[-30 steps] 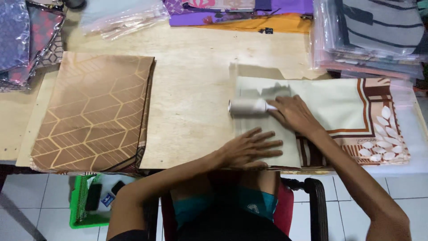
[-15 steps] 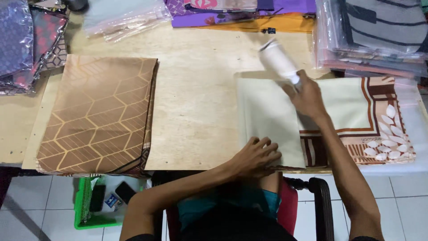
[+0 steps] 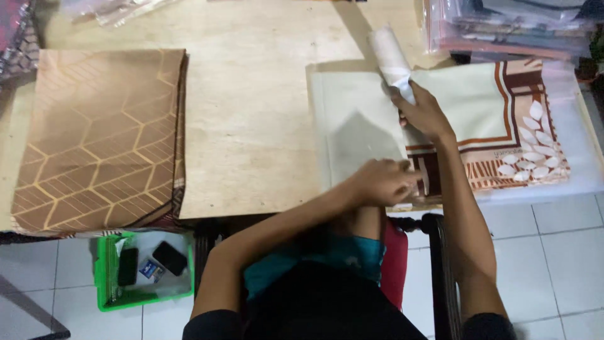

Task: The person uses a white cylindrical roller to smooth and roll a patterned fabric on a wooden table. They repeatedly roll the fabric back and forth, adjusting its position with their hands to ensure it is flat and neatly rolled.

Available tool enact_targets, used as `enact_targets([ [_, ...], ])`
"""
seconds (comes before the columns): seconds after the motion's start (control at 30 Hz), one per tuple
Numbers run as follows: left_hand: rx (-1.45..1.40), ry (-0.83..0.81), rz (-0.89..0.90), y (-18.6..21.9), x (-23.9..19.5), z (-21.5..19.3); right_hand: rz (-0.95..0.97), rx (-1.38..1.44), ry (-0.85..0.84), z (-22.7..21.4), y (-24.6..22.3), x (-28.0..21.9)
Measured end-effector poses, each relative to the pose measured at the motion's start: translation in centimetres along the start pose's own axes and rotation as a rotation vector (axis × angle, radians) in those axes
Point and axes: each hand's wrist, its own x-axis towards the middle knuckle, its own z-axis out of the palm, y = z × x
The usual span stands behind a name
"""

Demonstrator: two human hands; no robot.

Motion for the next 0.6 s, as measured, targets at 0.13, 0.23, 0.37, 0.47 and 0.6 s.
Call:
enact_targets([
  [0.13,-0.53,0.021,0.175,0.9,-0.7,-10.2,-0.028,0.026,0.072,-0.2,-1.3,-1.1],
  [0.23,-0.635,0.112,0.181,2.2,-2.0,-16.3,0.102,0.015,0.046,-0.3,-4.3,-2.4],
  [0.37,-0.662,0.154,0.082,3.1,-2.8,-18.8,0.065,-0.054,0.119,0.7,-4.9,-2.9],
  [0.47,-0.598,0.151,0.112,3.4,-2.9,-19.2,0.028,-0.111,0.194,1.4,-3.4,-2.1],
  [0.6,-0.498,0.071,0.129,4.3,-3.1,-18.3,-0.015,-0.203,0.272,1.9,-2.4,-1.9],
])
